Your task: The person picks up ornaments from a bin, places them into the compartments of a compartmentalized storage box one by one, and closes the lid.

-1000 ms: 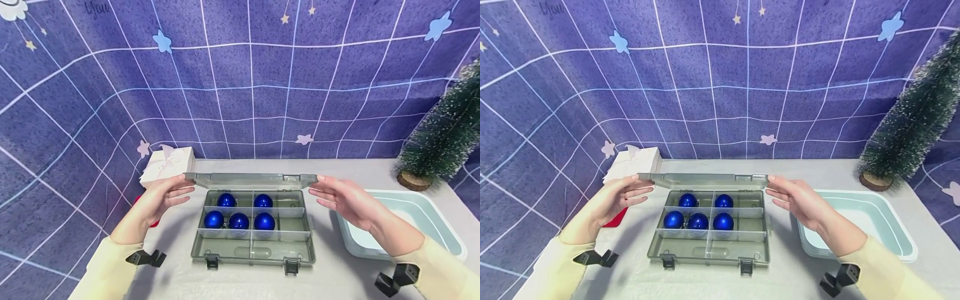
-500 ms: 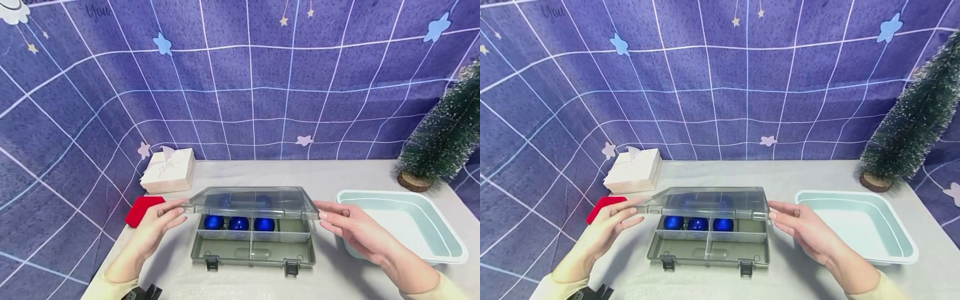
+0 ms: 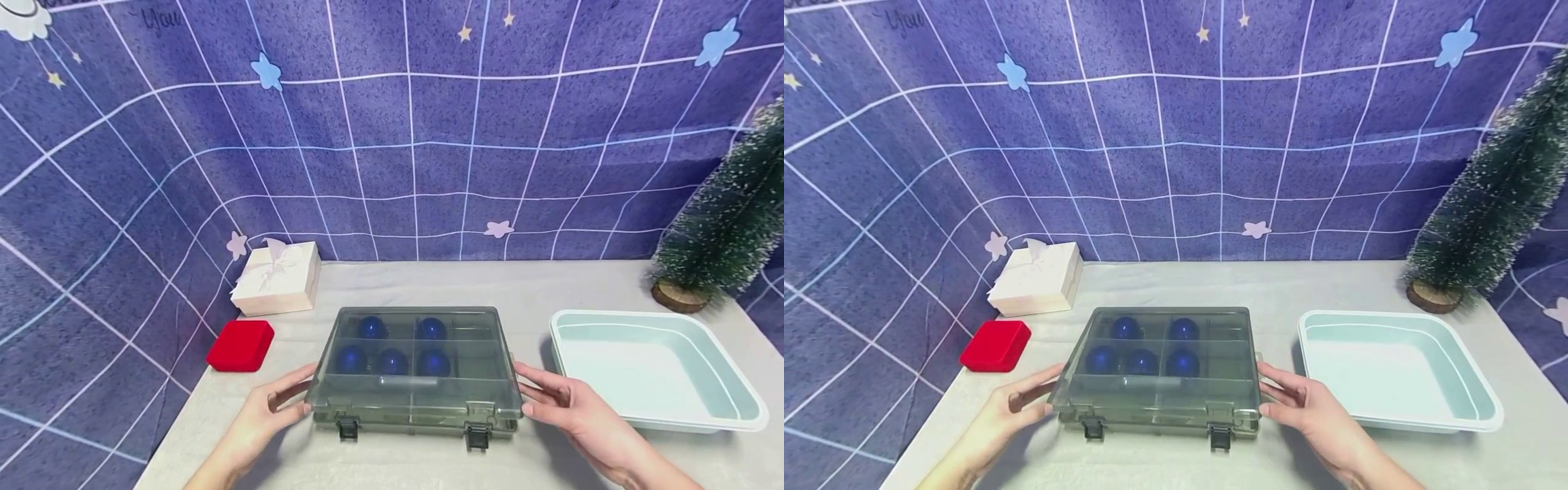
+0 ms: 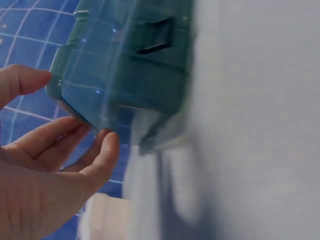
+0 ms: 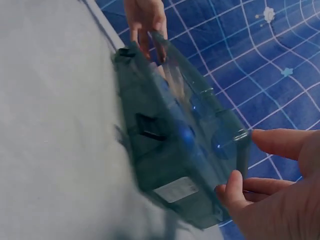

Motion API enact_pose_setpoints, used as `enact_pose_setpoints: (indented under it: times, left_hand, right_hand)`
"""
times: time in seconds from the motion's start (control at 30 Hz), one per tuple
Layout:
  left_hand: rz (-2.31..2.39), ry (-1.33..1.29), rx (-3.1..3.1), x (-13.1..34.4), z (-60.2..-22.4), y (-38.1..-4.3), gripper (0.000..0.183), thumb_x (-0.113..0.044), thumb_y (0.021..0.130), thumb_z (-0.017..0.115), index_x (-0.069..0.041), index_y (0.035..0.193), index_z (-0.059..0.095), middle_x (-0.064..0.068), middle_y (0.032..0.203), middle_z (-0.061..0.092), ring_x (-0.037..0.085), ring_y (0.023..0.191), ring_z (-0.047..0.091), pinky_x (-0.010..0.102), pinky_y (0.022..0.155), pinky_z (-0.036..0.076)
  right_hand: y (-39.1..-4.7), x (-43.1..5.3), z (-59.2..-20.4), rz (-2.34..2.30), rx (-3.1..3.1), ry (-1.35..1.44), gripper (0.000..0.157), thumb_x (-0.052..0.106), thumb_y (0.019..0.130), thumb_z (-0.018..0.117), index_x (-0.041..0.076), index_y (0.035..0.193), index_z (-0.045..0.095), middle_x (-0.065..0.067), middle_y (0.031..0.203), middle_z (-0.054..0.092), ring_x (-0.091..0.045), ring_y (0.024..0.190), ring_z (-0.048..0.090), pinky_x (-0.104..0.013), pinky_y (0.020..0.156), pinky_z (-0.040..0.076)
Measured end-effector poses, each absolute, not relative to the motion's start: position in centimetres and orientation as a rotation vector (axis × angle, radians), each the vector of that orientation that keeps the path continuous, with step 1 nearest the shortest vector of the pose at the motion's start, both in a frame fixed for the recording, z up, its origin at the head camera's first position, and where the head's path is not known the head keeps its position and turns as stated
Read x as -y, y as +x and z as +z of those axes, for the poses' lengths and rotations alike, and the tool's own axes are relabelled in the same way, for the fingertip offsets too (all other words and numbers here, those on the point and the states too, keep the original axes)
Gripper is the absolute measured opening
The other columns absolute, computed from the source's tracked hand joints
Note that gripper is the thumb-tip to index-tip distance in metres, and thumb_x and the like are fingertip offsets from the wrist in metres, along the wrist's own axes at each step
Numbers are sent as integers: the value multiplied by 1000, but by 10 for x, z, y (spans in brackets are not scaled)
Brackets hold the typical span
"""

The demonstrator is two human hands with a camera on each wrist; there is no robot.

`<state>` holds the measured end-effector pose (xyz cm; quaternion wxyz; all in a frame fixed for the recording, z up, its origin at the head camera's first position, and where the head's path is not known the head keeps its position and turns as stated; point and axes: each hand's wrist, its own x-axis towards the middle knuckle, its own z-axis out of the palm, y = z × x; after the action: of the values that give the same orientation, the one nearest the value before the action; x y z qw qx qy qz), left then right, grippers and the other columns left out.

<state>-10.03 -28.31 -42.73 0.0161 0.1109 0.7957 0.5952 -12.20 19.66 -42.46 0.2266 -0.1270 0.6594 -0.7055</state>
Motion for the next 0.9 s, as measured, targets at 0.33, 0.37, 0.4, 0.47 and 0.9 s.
enact_pose_setpoints:
  times: [0.33,0.37,0.4,0.47,0.9]
  left_hand:
    - [1989,295,-2237,285,-450,-95,62,6,92,65,12,149,41,4,148,53,7,124,57,26,94,50]
    - [1995,296,-2226,285,-451,-95,62,5,93,65,12,149,41,3,148,53,8,125,57,26,95,50]
    - [1997,302,-2215,285,-452,-95,62,5,93,65,12,149,40,3,148,53,8,125,56,26,95,49]
    - [1999,301,-2200,284,-453,-96,62,6,93,64,13,149,39,6,149,52,8,126,56,25,96,49]
    - [1133,602,-3186,235,-415,-106,71,1,70,83,-7,137,59,12,142,57,34,130,54,57,101,44]
  right_hand:
    - [-114,-192,-445,-1863,-2036,-481,67,5,97,66,-12,153,32,-36,158,22,10,122,48,-20,93,47]
    - [-114,-192,-446,-1862,-2049,-490,67,5,97,66,-12,153,33,-36,158,22,11,122,47,-19,94,47]
    - [-114,-192,-447,-1858,-2060,-498,67,5,97,66,-12,152,33,-37,158,21,11,123,46,-18,94,46]
    - [-114,-192,-448,-1849,-2091,-514,66,5,97,67,-12,152,34,-37,158,20,13,124,42,-17,95,45]
    - [-114,-194,-447,-1778,-2230,-581,55,6,97,66,-11,146,46,-32,157,31,6,126,47,-15,96,42]
